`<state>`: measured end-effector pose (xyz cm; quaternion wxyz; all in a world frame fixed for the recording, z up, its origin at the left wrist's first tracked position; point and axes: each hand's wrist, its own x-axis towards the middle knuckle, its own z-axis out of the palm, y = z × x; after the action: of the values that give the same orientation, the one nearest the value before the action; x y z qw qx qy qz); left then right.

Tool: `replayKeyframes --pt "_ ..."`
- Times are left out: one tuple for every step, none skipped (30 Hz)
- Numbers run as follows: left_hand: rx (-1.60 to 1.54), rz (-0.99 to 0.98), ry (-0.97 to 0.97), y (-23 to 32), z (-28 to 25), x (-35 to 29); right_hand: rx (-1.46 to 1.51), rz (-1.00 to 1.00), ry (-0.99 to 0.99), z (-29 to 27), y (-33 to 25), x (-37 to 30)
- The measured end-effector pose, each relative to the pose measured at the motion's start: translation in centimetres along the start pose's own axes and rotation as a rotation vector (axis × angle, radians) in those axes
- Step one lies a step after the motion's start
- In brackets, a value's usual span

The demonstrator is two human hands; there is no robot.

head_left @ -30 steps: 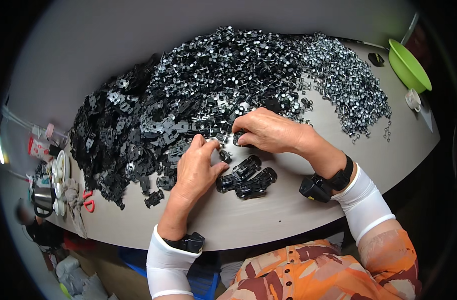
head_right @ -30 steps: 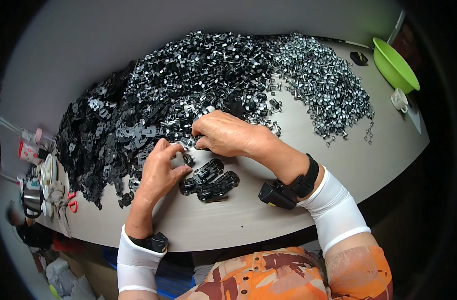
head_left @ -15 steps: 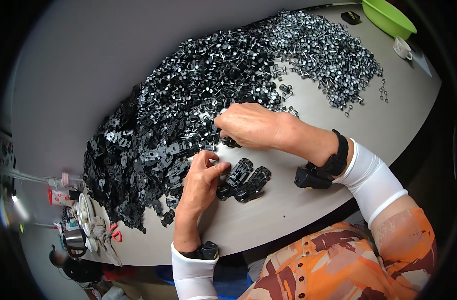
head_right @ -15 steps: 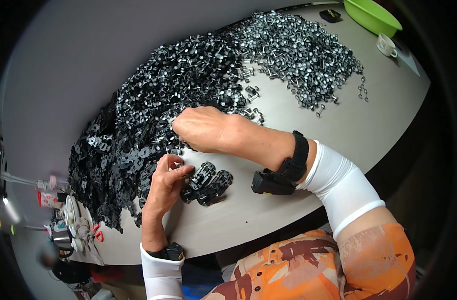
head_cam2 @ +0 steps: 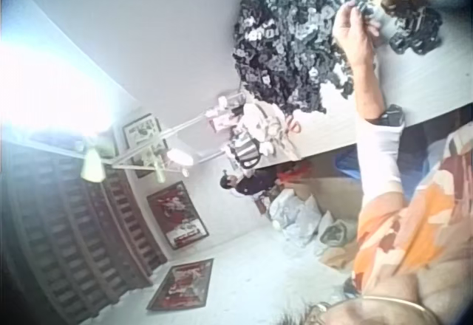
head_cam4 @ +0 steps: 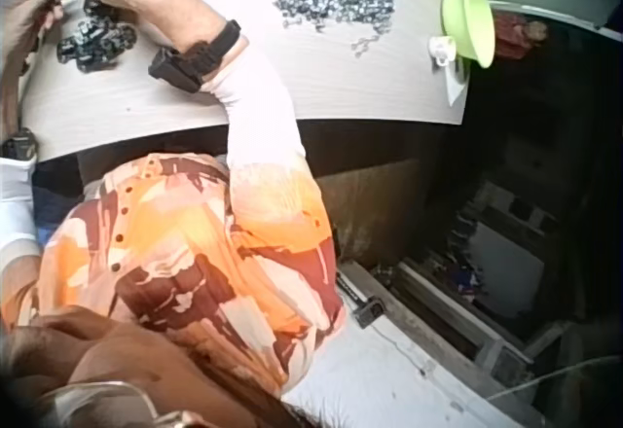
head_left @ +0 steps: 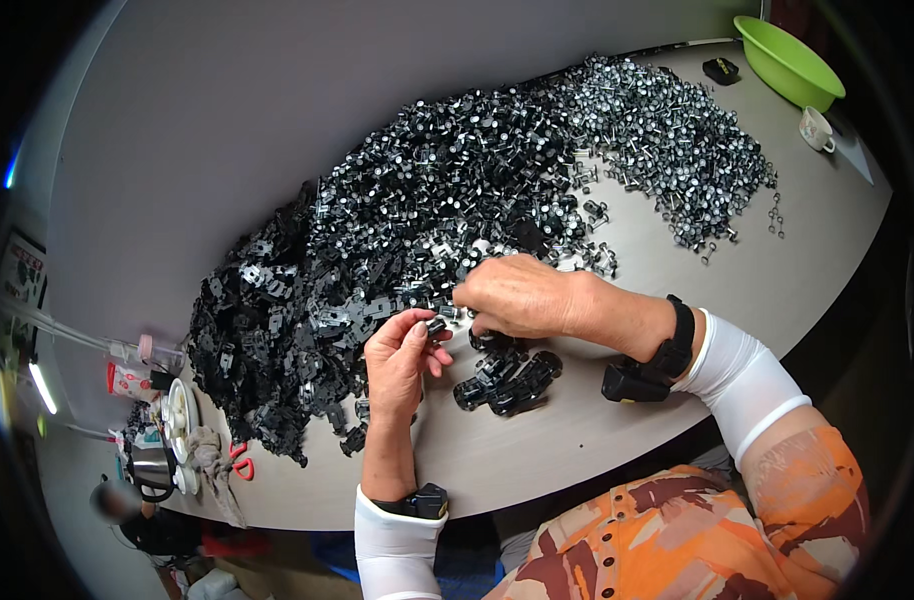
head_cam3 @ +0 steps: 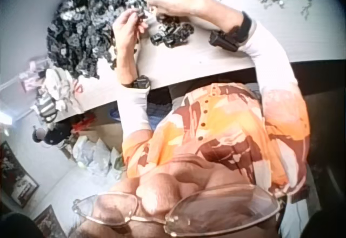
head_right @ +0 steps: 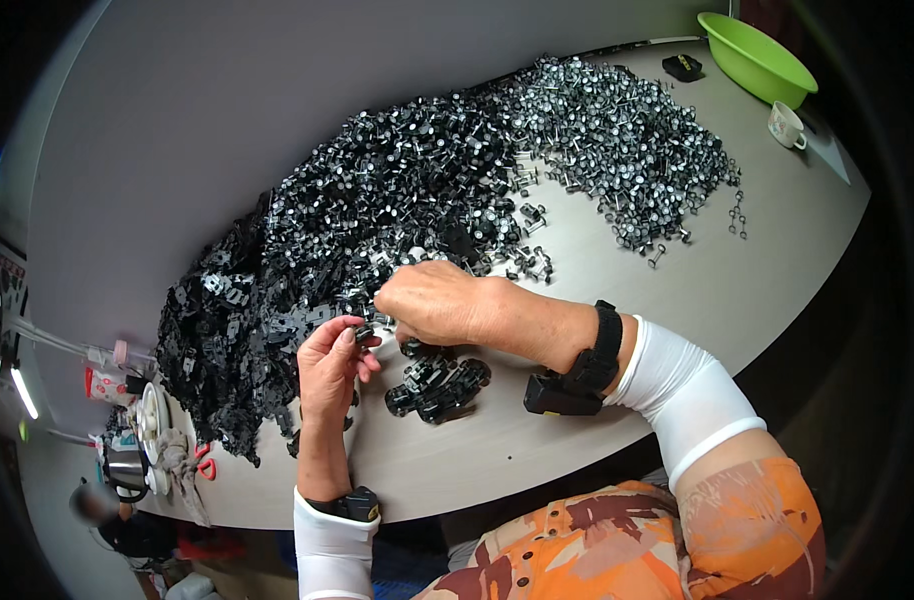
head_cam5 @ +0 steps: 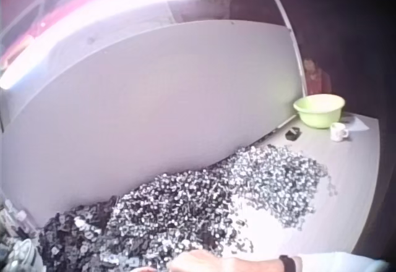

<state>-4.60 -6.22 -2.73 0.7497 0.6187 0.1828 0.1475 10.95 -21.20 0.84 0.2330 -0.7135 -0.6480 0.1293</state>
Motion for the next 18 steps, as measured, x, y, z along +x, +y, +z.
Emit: replayKeyframes --pt "0.004 -0.006 -0.017 0.0 0.2 0.1 -0.001 0.003 -0.002 0.1 0.3 0.1" --pt "0.009 -0.015 -0.034 -0.1 0.4 0.2 0.064 -0.061 0.103 0.4 0.8 0.2" --pt "0.012 -0.025 -0.034 -0.1 0.5 0.2 0.137 -0.125 0.209 0.7 0.8 0.4" --pt "-0.002 -0.004 -0.049 -0.1 0.6 0.2 0.222 -0.150 0.250 1.2 0.5 0.6" --pt "-0.015 0.016 -0.066 0.0 0.9 0.2 0.233 -0.143 0.251 1.5 0.5 0.7" --pt "-0.053 0.017 -0.076 0.2 1.2 0.2 0.232 -0.210 0.273 1.7 0.3 0.9" --pt "-0.046 0.005 -0.083 0.4 1.4 0.2 0.230 -0.276 0.296 1.7 0.2 0.9" --pt "-0.009 0.029 -0.064 0.6 1.6 0.1 0.206 -0.236 0.273 1.5 0.0 0.7" --pt "0.027 0.062 -0.041 0.6 1.9 0.1 0.211 -0.234 0.279 1.2 0.0 0.7" --pt "0.089 0.068 0.021 0.5 1.5 0.2 0.207 -0.194 0.308 0.8 0.1 0.7" --pt "0.113 0.070 0.021 0.8 1.2 0.2 0.201 -0.154 0.337 0.4 0.1 0.8" --pt "0.191 0.065 -0.005 1.0 0.9 0.2 0.206 -0.152 0.407 -0.2 0.2 0.7" --pt "0.269 0.062 -0.030 1.2 0.8 0.0 0.220 -0.142 0.444 -1.1 0.1 0.4" --pt "0.427 0.132 -0.085 1.2 1.1 -0.4 0.248 -0.145 0.475 -1.6 0.1 0.3" --pt "0.583 0.200 -0.146 1.3 1.7 -0.6 0.276 -0.142 0.509 -2.0 0.3 0.2" --pt "0.697 0.327 -0.243 1.3 2.7 -0.3 0.280 -0.161 0.566 -2.2 0.5 0.1" --pt "0.879 0.297 -0.268 1.6 3.5 -0.7 0.272 -0.146 0.598 -2.7 0.8 0.0" --pt "0.927 0.374 -0.278 1.5 4.4 -1.0 0.287 -0.156 0.609 -3.1 0.5 0.0"
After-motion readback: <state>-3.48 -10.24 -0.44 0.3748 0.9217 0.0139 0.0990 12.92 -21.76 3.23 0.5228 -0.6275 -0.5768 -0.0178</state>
